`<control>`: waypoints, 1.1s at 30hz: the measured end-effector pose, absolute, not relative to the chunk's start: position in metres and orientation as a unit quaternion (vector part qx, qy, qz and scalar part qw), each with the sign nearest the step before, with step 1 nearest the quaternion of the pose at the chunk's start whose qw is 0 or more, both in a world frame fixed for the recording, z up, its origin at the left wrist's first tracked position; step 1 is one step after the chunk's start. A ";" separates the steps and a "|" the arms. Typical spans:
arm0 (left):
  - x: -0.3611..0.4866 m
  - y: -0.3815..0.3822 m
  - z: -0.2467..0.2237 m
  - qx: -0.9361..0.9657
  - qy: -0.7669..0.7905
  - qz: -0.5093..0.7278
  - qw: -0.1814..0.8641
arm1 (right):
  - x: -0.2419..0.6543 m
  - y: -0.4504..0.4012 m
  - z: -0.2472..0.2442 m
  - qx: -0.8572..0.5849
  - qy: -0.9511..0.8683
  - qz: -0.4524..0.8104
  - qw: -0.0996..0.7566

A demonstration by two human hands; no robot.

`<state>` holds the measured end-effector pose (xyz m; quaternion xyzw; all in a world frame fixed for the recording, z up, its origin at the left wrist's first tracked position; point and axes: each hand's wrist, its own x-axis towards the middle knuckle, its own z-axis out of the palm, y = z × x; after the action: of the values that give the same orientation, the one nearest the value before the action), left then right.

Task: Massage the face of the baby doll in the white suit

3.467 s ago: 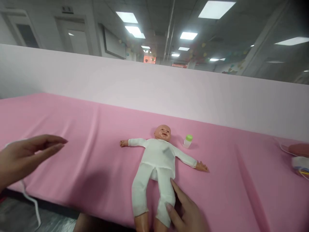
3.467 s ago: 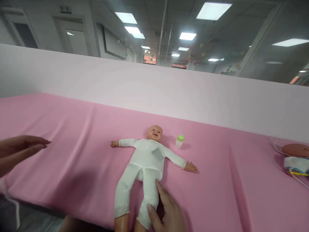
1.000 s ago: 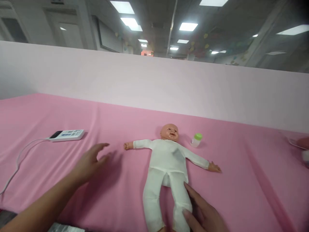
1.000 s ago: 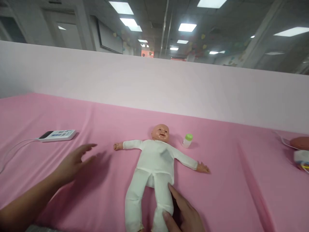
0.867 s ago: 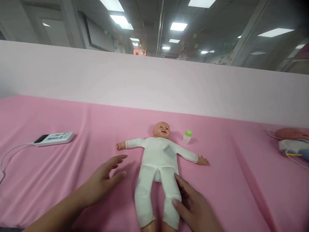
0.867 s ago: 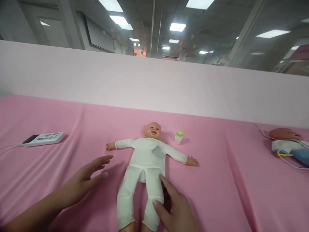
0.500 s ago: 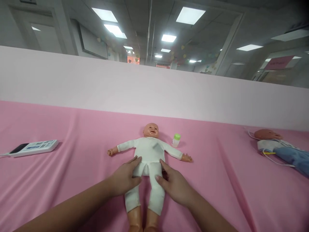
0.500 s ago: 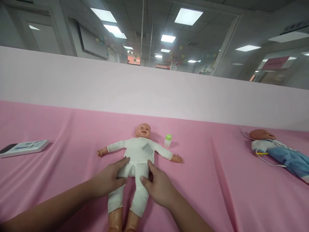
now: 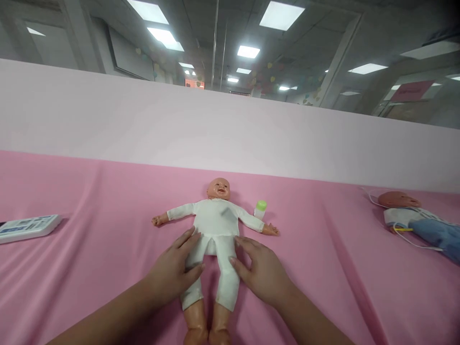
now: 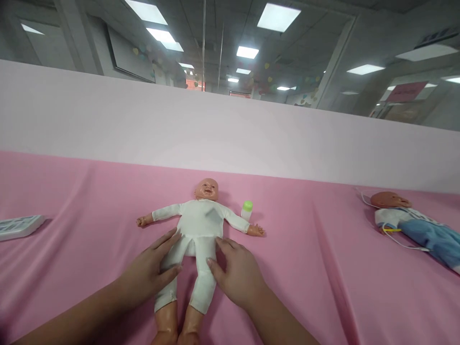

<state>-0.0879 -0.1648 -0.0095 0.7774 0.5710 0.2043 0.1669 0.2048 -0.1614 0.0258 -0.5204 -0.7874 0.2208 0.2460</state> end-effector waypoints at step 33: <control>-0.078 -0.175 0.026 0.853 0.474 0.210 0.067 | 0.183 -0.173 0.013 -0.364 -0.859 0.221 0.285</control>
<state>-0.0783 -0.1745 0.0255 0.8526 0.4735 0.2105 0.0674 0.1825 -0.1730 0.0130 -0.3641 -0.8587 0.2213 0.2849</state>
